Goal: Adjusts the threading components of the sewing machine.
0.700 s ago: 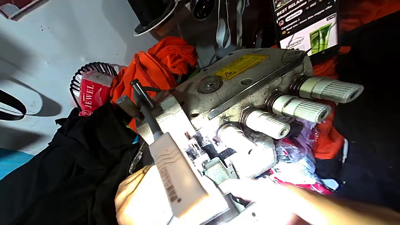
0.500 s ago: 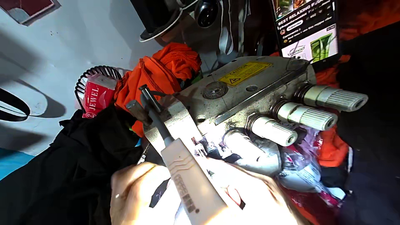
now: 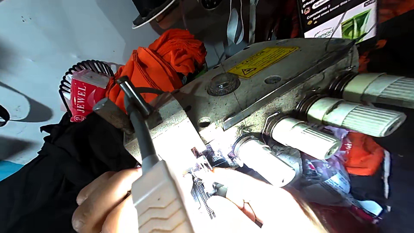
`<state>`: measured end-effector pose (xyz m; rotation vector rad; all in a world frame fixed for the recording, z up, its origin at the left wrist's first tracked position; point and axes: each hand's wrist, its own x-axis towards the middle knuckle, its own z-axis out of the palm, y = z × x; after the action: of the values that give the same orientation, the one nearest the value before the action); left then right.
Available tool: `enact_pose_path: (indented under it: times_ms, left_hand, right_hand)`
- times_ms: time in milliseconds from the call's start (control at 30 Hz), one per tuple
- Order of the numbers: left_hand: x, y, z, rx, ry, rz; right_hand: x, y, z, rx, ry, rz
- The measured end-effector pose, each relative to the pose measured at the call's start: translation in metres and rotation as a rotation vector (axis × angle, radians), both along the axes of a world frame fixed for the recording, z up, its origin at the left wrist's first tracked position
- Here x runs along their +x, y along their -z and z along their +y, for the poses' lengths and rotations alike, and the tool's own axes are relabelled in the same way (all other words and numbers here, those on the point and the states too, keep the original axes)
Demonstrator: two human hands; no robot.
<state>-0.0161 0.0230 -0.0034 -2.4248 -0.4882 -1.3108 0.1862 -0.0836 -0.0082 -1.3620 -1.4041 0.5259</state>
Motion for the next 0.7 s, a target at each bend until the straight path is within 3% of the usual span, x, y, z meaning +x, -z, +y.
enact_pose_path:
  times_ms: [333,500,700]
  left_hand:
    - [-0.0008,-0.0033,0.0012,-0.018,0.025,-0.009]
    - [0.0048,-0.0005,0.0015,-0.177,0.141,-0.172]
    - [0.0069,-0.0011,0.0027,-0.152,0.126,-0.177]
  right_hand:
    - [-0.0018,0.0006,0.0005,-0.042,-0.021,0.025]
    - [-0.0016,0.0023,0.0005,-0.044,-0.028,0.028]
    - [-0.0021,0.0041,0.0008,-0.026,-0.021,0.023]
